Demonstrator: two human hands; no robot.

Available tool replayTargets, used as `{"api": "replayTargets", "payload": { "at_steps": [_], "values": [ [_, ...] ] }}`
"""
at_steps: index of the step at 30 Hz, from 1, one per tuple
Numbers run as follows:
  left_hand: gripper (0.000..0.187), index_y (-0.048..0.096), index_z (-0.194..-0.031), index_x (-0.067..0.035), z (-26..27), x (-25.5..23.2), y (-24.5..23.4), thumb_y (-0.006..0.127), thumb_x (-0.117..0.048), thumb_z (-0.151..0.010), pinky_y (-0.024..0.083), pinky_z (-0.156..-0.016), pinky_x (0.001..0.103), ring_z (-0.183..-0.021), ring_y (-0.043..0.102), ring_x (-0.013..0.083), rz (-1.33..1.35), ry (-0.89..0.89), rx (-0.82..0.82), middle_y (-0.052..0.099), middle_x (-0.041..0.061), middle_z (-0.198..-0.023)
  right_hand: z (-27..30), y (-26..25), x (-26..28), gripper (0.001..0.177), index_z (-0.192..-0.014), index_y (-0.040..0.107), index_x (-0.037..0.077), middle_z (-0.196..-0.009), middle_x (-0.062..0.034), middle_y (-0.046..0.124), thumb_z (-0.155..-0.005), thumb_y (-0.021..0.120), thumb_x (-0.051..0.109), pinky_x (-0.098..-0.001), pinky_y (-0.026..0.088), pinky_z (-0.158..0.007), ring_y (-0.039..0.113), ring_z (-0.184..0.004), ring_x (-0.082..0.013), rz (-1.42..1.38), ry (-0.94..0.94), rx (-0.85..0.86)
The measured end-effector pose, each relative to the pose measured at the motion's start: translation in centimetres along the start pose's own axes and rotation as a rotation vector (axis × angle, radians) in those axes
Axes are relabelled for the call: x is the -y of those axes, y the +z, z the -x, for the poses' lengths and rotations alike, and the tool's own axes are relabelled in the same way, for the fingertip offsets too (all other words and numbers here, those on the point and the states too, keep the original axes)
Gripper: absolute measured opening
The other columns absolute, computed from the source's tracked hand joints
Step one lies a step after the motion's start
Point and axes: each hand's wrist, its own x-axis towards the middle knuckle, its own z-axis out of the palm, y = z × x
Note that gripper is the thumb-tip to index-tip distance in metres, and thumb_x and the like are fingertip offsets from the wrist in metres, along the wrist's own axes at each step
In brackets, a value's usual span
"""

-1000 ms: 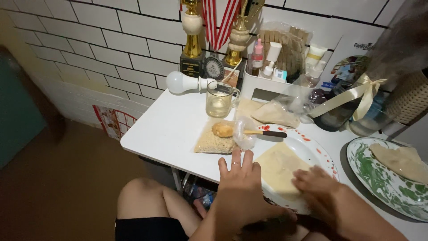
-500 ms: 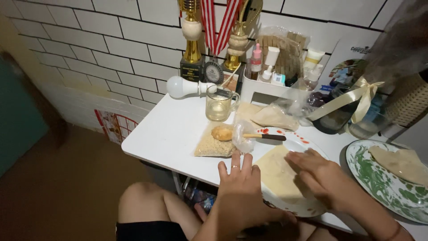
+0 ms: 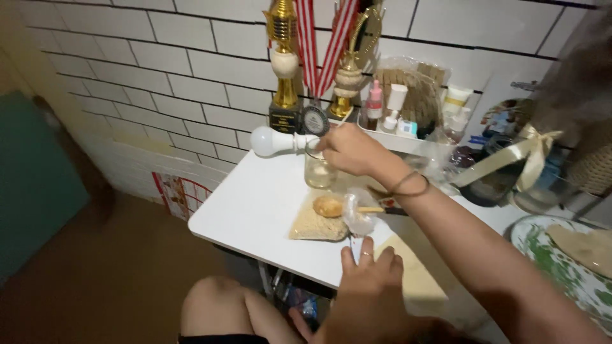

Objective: Wrapping a filling inside thin dough wrappers to prepare food.

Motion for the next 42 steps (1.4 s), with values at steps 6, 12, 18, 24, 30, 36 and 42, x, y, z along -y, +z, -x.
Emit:
{"api": "replayTargets", "payload": {
  "at_steps": [6,12,18,24,30,36,42],
  "values": [
    [0.086,0.066,-0.122,0.005,0.0,1.1,3.2,0.066,-0.074,-0.088,0.022,-0.109,0.075,-0.142,0.039,0.0519,-0.150,0.005,-0.156,0.061,0.020,-0.127,-2.1,1.3,0.2,0.031,-0.092,0.080,-0.003,-0.087,-0.0247,0.074,-0.087,0.062,0.022,-0.0441,0.056,-0.087,0.071,-0.081,-0.0363,0.251,0.220,0.522],
    [0.114,0.057,-0.127,0.019,-0.8,-2.3,-4.0,0.062,-0.085,-0.079,0.014,-0.118,0.070,-0.145,0.033,0.0485,0.095,-0.134,0.168,0.056,0.027,-0.130,0.6,-3.8,2.8,0.041,-0.112,0.078,0.006,-0.100,-0.0183,0.078,-0.081,0.052,0.012,-0.0391,0.061,-0.086,0.077,-0.082,-0.0295,0.031,0.419,0.187],
    [0.125,0.048,-0.136,0.016,-1.5,-3.1,-4.4,0.073,-0.084,-0.065,0.004,-0.122,0.060,-0.149,0.020,0.0476,0.186,-0.273,0.253,0.044,0.035,-0.143,7.8,-8.3,4.9,0.066,-0.139,0.063,0.005,-0.138,-0.0202,0.066,-0.073,0.056,0.006,-0.0411,0.046,-0.109,0.066,-0.122,-0.0346,0.033,0.070,0.155],
    [0.123,0.050,-0.145,0.009,-1.1,-2.6,-3.0,0.067,-0.085,-0.068,0.011,-0.121,0.062,-0.149,0.028,0.0468,0.188,-0.183,0.132,0.054,0.026,-0.141,21.9,-10.4,6.5,0.067,-0.139,0.065,0.018,-0.129,-0.0117,0.071,-0.074,0.060,0.007,-0.0385,0.056,-0.096,0.074,-0.107,-0.0297,0.128,0.537,0.295],
    [0.123,0.046,-0.144,0.009,-1.6,-2.9,-2.6,0.067,-0.088,-0.070,0.005,-0.119,0.062,-0.150,0.017,0.0502,0.105,-0.176,0.258,0.048,0.028,-0.142,24.1,-8.9,6.4,0.060,-0.134,0.068,0.012,-0.131,-0.0127,0.071,-0.075,0.060,0.006,-0.0384,0.051,-0.102,0.068,-0.120,-0.0311,0.096,0.529,0.325],
    [0.127,0.044,-0.150,0.007,-1.4,-2.5,-1.3,0.059,-0.090,-0.070,0.009,-0.116,0.062,-0.144,0.026,0.0466,0.122,-0.151,0.169,0.052,0.025,-0.137,23.0,-7.1,6.0,0.046,-0.120,0.071,0.002,-0.124,-0.0162,0.072,-0.076,0.058,0.007,-0.0377,0.051,-0.102,0.068,-0.115,-0.0344,0.150,0.412,0.330],
    [0.120,0.057,-0.132,0.013,-1.1,-2.5,-1.8,0.057,-0.092,-0.073,0.011,-0.119,0.066,-0.150,0.030,0.0467,0.089,-0.147,0.115,0.056,0.026,-0.137,26.9,-9.6,7.6,0.049,-0.124,0.072,0.006,-0.125,-0.0142,0.071,-0.076,0.063,0.011,-0.0361,0.054,-0.096,0.070,-0.109,-0.0307,0.155,0.611,0.432]
  ]
}}
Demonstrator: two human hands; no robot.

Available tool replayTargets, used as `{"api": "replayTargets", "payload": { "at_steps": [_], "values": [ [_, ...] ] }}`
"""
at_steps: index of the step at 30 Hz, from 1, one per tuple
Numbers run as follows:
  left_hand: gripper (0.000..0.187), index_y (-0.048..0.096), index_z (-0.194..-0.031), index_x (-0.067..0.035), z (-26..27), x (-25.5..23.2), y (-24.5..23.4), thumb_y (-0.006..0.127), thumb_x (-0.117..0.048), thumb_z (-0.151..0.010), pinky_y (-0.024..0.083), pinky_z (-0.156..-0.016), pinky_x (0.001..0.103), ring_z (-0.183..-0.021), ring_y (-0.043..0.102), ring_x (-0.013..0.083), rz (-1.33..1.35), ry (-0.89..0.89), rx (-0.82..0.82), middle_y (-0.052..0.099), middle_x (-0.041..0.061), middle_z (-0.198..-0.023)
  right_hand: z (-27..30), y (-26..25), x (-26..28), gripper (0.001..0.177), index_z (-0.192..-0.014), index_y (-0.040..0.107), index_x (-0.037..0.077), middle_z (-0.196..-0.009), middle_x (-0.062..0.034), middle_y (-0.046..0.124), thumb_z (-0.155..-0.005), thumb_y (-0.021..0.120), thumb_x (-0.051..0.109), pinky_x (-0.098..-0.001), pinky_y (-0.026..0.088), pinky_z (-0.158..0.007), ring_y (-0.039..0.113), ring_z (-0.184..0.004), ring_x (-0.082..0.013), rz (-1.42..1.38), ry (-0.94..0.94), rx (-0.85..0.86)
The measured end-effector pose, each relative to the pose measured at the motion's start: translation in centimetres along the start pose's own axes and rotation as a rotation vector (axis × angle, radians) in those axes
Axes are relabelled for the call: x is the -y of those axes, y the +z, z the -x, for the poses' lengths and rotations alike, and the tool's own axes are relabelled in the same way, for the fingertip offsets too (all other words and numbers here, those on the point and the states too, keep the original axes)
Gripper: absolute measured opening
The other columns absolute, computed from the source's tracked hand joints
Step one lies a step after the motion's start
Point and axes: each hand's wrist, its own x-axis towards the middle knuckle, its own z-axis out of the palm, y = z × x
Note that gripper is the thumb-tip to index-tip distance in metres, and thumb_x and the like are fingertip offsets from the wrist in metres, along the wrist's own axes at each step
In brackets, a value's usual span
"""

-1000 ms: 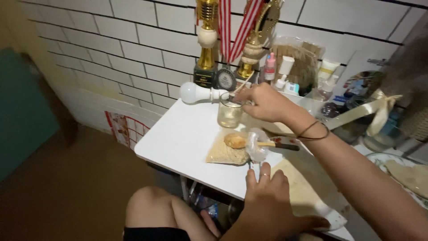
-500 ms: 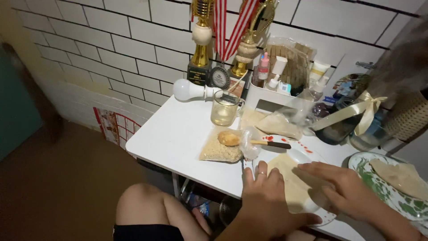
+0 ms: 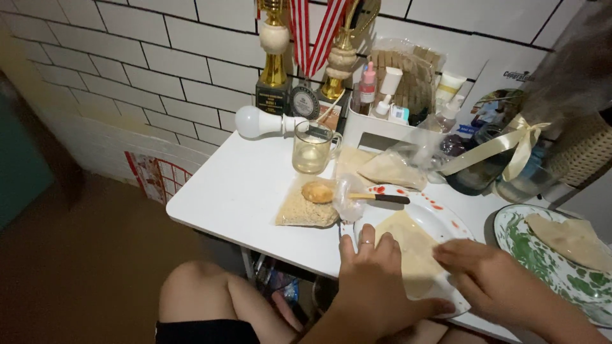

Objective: Wrapping a filling inside thin dough wrappers to prepare food.

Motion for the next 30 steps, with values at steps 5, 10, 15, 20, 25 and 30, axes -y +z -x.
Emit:
{"api": "replayTargets", "payload": {
  "at_steps": [5,10,15,20,25,30],
  "values": [
    [0.122,0.055,-0.131,0.015,-0.5,-0.2,0.0,0.060,-0.091,-0.069,0.006,-0.119,0.066,-0.150,0.023,0.0500,0.019,-0.020,0.072,0.054,0.028,-0.138,-0.4,0.8,-0.2,0.045,-0.122,0.074,0.007,-0.129,-0.0115,0.073,-0.079,0.062,0.016,-0.0357,0.054,-0.098,0.071,-0.113,-0.0298,-0.031,-0.025,-0.007],
    [0.125,0.050,-0.140,0.012,-0.7,-0.1,0.9,0.060,-0.091,-0.070,0.007,-0.114,0.068,-0.147,0.023,0.0506,-0.019,0.002,0.039,0.050,0.027,-0.139,-4.0,1.2,0.4,0.048,-0.124,0.070,0.003,-0.129,-0.0146,0.070,-0.079,0.058,0.010,-0.0372,0.051,-0.102,0.067,-0.117,-0.0323,-0.051,-0.158,-0.086],
    [0.126,0.052,-0.136,0.014,-0.4,-0.4,-0.6,0.063,-0.090,-0.067,0.007,-0.115,0.069,-0.148,0.022,0.0503,-0.009,-0.030,0.090,0.050,0.027,-0.141,-1.5,0.6,0.0,0.048,-0.125,0.070,0.004,-0.132,-0.0135,0.069,-0.078,0.062,0.011,-0.0372,0.050,-0.100,0.066,-0.117,-0.0320,-0.030,-0.158,-0.026],
    [0.125,0.053,-0.131,0.018,-0.1,-0.6,-0.2,0.068,-0.089,-0.067,0.009,-0.116,0.068,-0.148,0.024,0.0521,-0.009,-0.011,0.046,0.053,0.028,-0.138,1.5,-1.2,1.9,0.043,-0.124,0.075,0.019,-0.126,-0.0001,0.075,-0.084,0.062,0.013,-0.0305,0.060,-0.093,0.076,-0.105,-0.0193,0.041,0.166,0.154],
    [0.119,0.055,-0.133,0.015,-0.1,-0.2,0.4,0.069,-0.083,-0.067,0.009,-0.115,0.072,-0.146,0.025,0.0538,0.013,0.014,0.011,0.053,0.027,-0.136,-0.7,-3.1,2.4,0.043,-0.124,0.075,0.022,-0.115,-0.0005,0.074,-0.084,0.062,0.014,-0.0343,0.060,-0.087,0.073,-0.096,-0.0209,-0.073,0.313,0.031],
    [0.113,0.057,-0.132,0.015,1.3,1.0,-0.9,0.073,-0.081,-0.074,0.021,-0.107,0.071,-0.136,0.038,0.0522,-0.212,0.260,-0.400,0.056,0.029,-0.138,-7.0,-3.6,5.5,0.053,-0.126,0.070,0.010,-0.114,-0.0106,0.068,-0.074,0.067,0.018,-0.0443,0.049,-0.090,0.059,-0.103,-0.0313,-0.007,-0.198,-0.336]
  ]
}}
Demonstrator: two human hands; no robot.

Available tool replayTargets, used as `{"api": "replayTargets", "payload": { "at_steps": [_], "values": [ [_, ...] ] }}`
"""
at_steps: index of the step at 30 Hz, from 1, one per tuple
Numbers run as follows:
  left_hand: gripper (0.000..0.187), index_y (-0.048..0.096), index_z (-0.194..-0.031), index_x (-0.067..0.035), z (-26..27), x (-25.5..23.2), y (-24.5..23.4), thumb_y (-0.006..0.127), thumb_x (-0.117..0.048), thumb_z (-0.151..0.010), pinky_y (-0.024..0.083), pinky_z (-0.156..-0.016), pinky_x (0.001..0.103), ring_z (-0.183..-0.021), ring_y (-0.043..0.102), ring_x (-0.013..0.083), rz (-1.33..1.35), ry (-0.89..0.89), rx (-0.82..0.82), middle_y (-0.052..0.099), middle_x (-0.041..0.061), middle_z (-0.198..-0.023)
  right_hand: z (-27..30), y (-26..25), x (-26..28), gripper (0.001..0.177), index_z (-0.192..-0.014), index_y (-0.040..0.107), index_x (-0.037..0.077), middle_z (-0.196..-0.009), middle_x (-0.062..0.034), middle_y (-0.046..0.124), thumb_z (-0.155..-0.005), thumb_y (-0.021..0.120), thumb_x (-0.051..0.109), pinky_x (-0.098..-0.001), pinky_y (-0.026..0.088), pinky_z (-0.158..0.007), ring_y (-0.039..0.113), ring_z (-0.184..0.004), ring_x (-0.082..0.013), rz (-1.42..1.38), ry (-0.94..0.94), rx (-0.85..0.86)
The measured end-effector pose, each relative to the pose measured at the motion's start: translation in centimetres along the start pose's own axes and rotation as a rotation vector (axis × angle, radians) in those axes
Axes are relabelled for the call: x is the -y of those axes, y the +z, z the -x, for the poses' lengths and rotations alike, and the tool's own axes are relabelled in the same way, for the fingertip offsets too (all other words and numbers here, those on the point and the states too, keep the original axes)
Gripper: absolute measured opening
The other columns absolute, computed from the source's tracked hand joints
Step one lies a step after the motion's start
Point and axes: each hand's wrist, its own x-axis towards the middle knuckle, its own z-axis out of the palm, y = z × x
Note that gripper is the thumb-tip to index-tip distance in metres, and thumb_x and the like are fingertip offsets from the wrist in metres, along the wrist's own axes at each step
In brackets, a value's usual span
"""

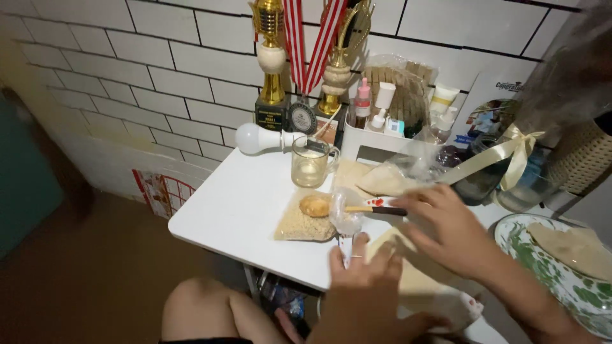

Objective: Wrapping a filling inside thin dough wrappers to prepare food.

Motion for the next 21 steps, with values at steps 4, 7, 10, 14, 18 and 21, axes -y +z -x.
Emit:
{"api": "replayTargets", "payload": {
  "at_steps": [4,7,10,14,18,21],
  "values": [
    [0.066,0.063,-0.122,-0.001,0.6,4.4,-3.1,0.076,-0.049,-0.078,0.037,-0.101,0.061,-0.126,0.054,0.0438,0.189,-0.251,-0.104,0.064,0.019,-0.124,-3.9,1.6,2.0,0.035,-0.106,0.076,0.012,-0.110,-0.0080,0.066,-0.074,0.077,0.028,-0.0454,0.046,-0.094,0.055,-0.107,-0.0298,0.091,-0.045,0.026],
    [0.062,0.055,-0.124,-0.001,1.1,8.4,-5.0,0.080,-0.019,-0.071,0.044,-0.100,0.049,-0.121,0.055,0.0424,0.156,-0.441,-0.277,0.059,0.023,-0.125,-4.7,2.5,1.9,0.030,-0.100,0.077,0.011,-0.105,-0.0071,0.068,-0.074,0.078,0.027,-0.0438,0.048,-0.090,0.058,-0.102,-0.0304,0.084,-0.039,0.027],
    [0.081,0.042,-0.136,0.007,1.1,10.6,-6.0,0.080,-0.009,-0.066,0.040,-0.103,0.050,-0.125,0.047,0.0477,0.227,-0.471,-0.252,0.047,0.031,-0.135,-4.8,3.0,-0.3,0.029,-0.098,0.077,0.010,-0.098,-0.0059,0.073,-0.075,0.079,0.029,-0.0389,0.054,-0.079,0.067,-0.089,-0.0271,-0.004,-0.006,0.025],
    [0.097,0.029,-0.148,0.007,-0.6,11.2,-6.3,0.070,-0.002,-0.061,0.039,-0.107,0.047,-0.130,0.046,0.0485,0.406,-0.471,-0.058,0.044,0.031,-0.139,-4.6,2.0,-0.8,0.034,-0.106,0.081,0.014,-0.085,-0.0046,0.079,-0.078,0.082,0.032,-0.0325,0.062,-0.062,0.073,-0.066,-0.0178,-0.010,0.328,0.089],
    [0.089,0.039,-0.150,0.009,0.6,12.5,-4.8,0.061,0.003,-0.065,0.037,-0.122,0.047,-0.141,0.047,0.0493,0.479,-0.170,-0.195,0.052,0.032,-0.145,-4.5,0.8,1.7,0.033,-0.117,0.083,0.029,-0.083,-0.0029,0.075,-0.086,0.085,0.038,-0.0328,0.061,-0.069,0.070,-0.072,-0.0183,0.295,0.573,0.246],
    [0.097,0.027,-0.152,0.021,0.7,12.8,-4.0,0.066,0.001,-0.065,0.030,-0.124,0.049,-0.140,0.043,0.0522,0.348,-0.174,-0.148,0.046,0.040,-0.145,-2.5,3.0,-1.9,0.038,-0.122,0.082,0.029,-0.087,-0.0013,0.071,-0.084,0.081,0.028,-0.0294,0.058,-0.067,0.070,-0.072,-0.0152,0.385,0.564,0.206]
  ]
}}
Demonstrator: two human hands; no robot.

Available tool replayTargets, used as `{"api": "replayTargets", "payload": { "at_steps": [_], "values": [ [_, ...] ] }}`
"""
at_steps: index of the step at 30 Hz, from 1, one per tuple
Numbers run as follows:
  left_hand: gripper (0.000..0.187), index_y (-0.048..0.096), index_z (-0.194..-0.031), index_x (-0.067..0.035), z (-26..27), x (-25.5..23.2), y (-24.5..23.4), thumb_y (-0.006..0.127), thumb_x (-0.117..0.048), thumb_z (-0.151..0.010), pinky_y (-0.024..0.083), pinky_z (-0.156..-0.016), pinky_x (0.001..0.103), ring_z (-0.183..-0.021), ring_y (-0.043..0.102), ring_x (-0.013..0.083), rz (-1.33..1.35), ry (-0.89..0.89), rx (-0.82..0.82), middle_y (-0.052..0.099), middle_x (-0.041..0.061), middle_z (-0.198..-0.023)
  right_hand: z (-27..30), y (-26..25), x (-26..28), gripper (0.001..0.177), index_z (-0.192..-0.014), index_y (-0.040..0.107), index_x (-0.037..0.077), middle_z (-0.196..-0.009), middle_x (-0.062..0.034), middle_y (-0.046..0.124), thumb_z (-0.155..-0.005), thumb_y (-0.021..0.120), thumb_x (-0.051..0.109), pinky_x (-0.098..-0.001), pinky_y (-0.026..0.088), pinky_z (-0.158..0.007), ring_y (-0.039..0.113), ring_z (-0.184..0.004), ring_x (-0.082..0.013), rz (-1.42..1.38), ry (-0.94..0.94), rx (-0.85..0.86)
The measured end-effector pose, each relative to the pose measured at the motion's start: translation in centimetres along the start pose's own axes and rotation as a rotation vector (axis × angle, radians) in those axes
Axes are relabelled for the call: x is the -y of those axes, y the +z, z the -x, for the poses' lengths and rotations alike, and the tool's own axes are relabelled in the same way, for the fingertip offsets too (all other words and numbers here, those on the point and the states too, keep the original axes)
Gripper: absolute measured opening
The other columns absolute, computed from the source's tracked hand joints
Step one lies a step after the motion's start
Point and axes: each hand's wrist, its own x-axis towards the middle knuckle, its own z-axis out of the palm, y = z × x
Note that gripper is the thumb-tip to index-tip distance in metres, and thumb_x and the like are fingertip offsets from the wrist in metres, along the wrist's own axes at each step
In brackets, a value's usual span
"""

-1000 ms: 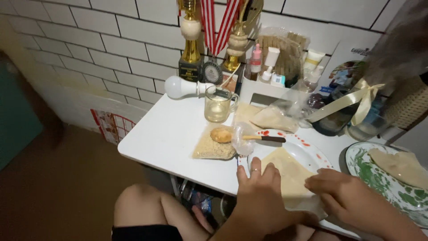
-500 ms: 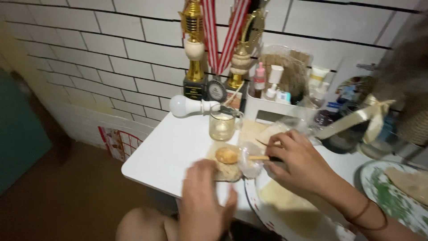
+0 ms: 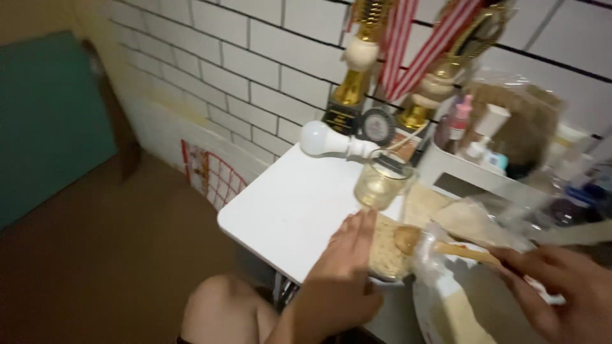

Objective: Wrapping a filling inside thin dough wrappers to prepare food.

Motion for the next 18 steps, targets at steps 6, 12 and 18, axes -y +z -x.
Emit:
{"api": "replayTargets", "payload": {
  "at_steps": [6,12,18],
  "values": [
    [0.085,0.035,-0.148,0.021,0.2,0.6,1.4,0.070,-0.008,-0.076,0.039,-0.125,0.045,-0.142,0.053,0.0472,-0.098,-0.008,-0.158,0.051,0.040,-0.146,0.2,2.0,0.5,0.035,-0.113,0.079,0.018,-0.090,-0.0029,0.074,-0.078,0.076,0.022,-0.0279,0.057,-0.068,0.072,-0.073,-0.0137,-0.209,-0.483,-0.244],
    [0.093,0.031,-0.149,0.024,0.2,0.5,1.1,0.072,-0.009,-0.073,0.042,-0.118,0.046,-0.136,0.052,0.0516,0.010,-0.066,-0.112,0.051,0.041,-0.142,0.2,-0.2,3.8,0.030,-0.117,0.084,0.019,-0.086,-0.0023,0.074,-0.088,0.083,0.026,-0.0306,0.055,-0.075,0.070,-0.079,-0.0153,-0.304,-0.009,0.063],
    [0.098,0.026,-0.150,0.024,-0.1,1.1,1.4,0.071,-0.006,-0.067,0.037,-0.121,0.048,-0.140,0.046,0.0545,-0.009,-0.092,-0.017,0.044,0.044,-0.146,-1.2,0.4,3.7,0.028,-0.112,0.083,0.013,-0.092,-0.0039,0.077,-0.088,0.083,0.029,-0.0322,0.060,-0.080,0.072,-0.085,-0.0165,-0.341,0.077,0.211]
  ]
}}
